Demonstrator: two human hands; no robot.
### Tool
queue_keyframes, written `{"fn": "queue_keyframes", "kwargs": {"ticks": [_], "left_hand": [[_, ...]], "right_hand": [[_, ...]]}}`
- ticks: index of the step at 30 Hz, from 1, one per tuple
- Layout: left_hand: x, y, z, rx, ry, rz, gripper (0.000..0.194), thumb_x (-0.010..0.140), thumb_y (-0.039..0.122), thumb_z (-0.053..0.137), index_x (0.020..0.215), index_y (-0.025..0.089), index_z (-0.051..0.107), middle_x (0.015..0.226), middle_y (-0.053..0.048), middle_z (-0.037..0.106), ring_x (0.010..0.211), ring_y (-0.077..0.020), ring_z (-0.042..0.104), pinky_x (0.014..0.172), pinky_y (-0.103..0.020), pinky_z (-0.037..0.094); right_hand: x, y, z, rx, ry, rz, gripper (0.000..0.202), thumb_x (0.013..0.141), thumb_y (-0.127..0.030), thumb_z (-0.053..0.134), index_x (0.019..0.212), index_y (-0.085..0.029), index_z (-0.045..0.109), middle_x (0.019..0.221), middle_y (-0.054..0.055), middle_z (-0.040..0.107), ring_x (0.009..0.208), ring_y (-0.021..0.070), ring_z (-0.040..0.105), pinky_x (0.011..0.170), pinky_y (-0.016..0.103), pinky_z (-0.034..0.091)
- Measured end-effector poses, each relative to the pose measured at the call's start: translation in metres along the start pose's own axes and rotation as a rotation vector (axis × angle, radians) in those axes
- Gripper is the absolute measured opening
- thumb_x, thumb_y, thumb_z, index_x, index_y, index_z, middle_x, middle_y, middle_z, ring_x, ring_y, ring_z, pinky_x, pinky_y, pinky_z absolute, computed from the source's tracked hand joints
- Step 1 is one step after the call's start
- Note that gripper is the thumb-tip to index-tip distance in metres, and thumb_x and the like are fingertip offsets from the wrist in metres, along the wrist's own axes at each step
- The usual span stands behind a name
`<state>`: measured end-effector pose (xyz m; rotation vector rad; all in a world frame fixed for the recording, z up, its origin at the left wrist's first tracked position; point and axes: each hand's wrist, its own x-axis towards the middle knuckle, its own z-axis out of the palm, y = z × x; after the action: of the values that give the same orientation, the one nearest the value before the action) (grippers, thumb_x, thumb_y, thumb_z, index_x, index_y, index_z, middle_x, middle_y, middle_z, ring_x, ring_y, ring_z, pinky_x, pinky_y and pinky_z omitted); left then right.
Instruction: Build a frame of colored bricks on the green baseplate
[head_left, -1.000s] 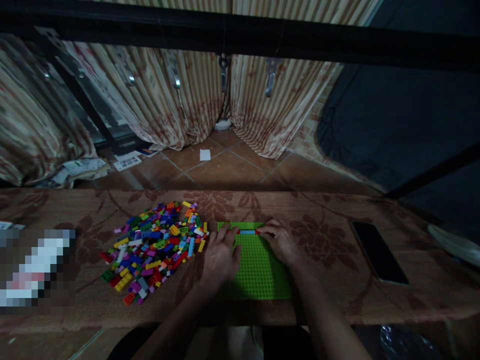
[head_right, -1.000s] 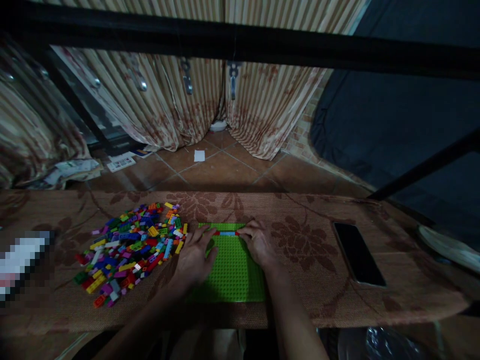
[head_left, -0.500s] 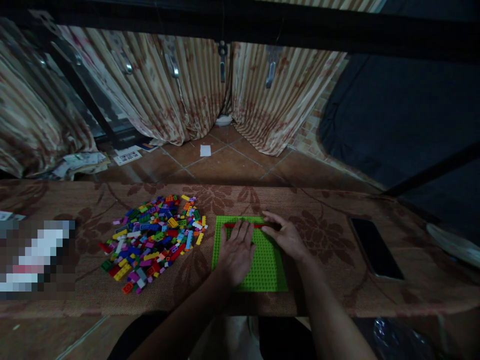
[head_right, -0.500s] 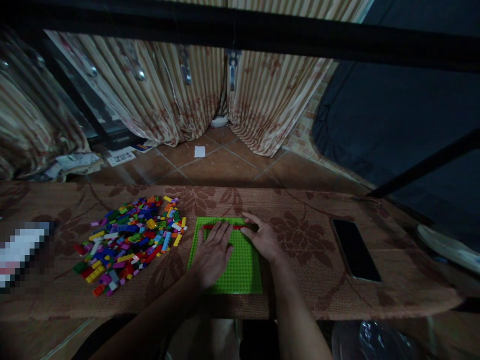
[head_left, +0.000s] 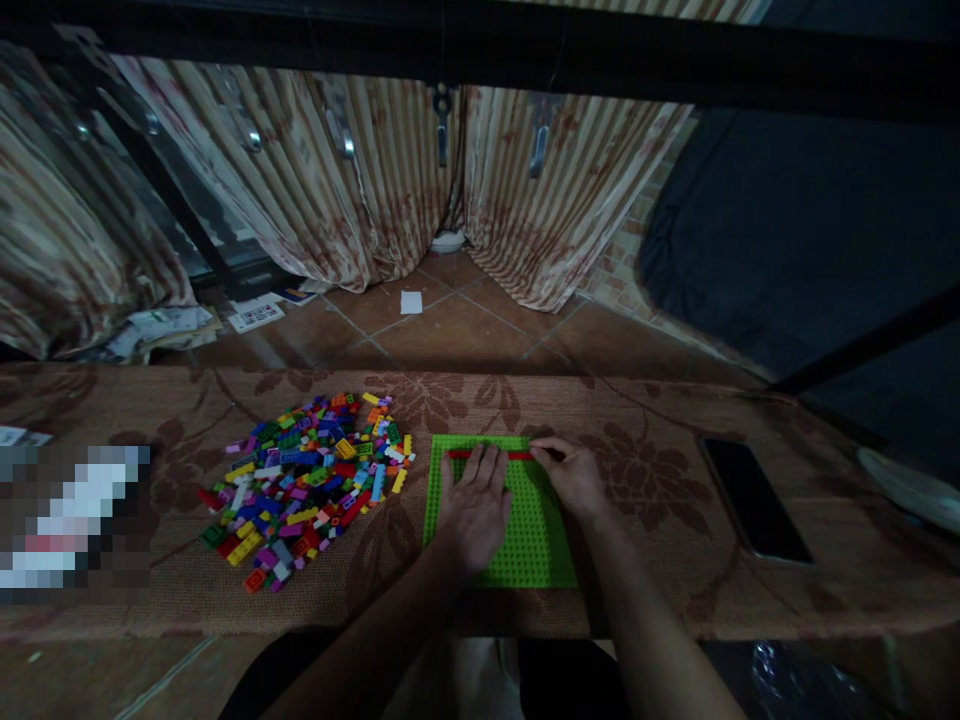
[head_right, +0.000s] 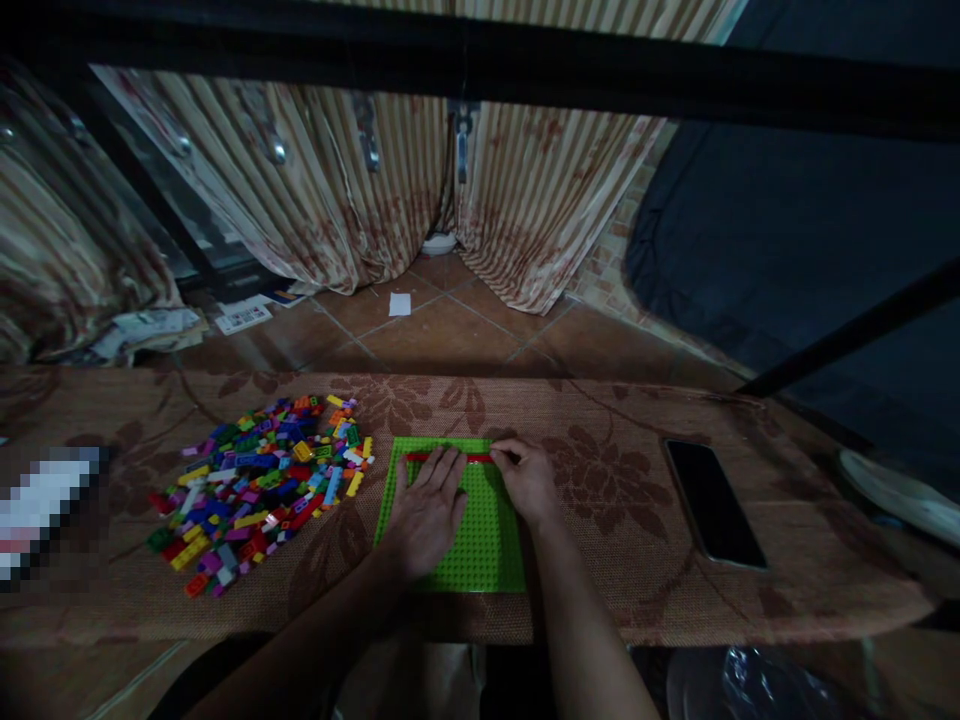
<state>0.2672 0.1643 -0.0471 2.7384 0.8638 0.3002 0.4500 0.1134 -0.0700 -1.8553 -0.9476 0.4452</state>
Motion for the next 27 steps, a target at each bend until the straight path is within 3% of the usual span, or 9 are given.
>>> {"fn": "queue_keyframes", "kwargs": {"ticks": [12,18,22,24,27], "left_hand": [[-0.002,-0.001,0.002,-0.025,0.02,-0.01,0.05,0.099,0.033,0.029,0.146,0.018,0.033,0.153,-0.009,0.034,0.143,-0.0277,0.025,0.116,-0.067,0.012],[-0.005,0.0,-0.004,-0.12,0.039,0.012,0.051,0.098,0.028,0.031,0.149,0.024,0.025,0.156,-0.004,0.027,0.145,-0.0244,0.019,0.115,-0.069,0.008],[-0.018,0.006,-0.014,-0.145,0.087,0.028,0.051,0.098,0.031,0.032,0.147,0.022,0.027,0.158,-0.005,0.023,0.145,-0.0265,0.018,0.114,-0.07,0.01],[-0.026,0.011,-0.019,-0.2,0.125,0.045,0.049,0.097,0.034,0.035,0.145,0.021,0.032,0.156,-0.007,0.028,0.143,-0.0279,0.024,0.114,-0.068,0.012],[-0.034,0.013,-0.027,-0.318,0.254,0.075,0.04,0.095,0.033,0.041,0.132,0.021,0.047,0.143,-0.008,0.048,0.128,-0.0263,0.044,0.113,-0.062,0.022]], "right_hand": [[-0.002,-0.006,-0.003,0.049,0.052,0.071,0.026,0.071,-0.046,0.068,0.08,-0.023,0.076,0.084,0.004,0.076,0.082,0.023,0.068,0.084,0.039,0.051],[0.0,-0.004,-0.005,0.18,0.207,0.134,0.037,0.069,-0.051,0.069,0.083,-0.017,0.075,0.086,0.008,0.076,0.08,0.0225,0.069,0.075,0.036,0.053],[0.001,-0.007,-0.004,0.28,0.348,0.154,0.037,0.066,-0.05,0.07,0.078,-0.015,0.072,0.076,0.007,0.074,0.07,0.0202,0.068,0.066,0.033,0.053],[0.0,-0.016,-0.004,0.311,0.408,0.152,0.034,0.065,-0.047,0.071,0.077,-0.015,0.071,0.073,0.006,0.072,0.066,0.0187,0.066,0.06,0.03,0.051],[-0.003,-0.041,0.003,0.244,0.495,0.119,0.027,0.066,-0.041,0.071,0.075,-0.016,0.071,0.069,0.005,0.069,0.061,0.0171,0.061,0.054,0.028,0.047]]}}
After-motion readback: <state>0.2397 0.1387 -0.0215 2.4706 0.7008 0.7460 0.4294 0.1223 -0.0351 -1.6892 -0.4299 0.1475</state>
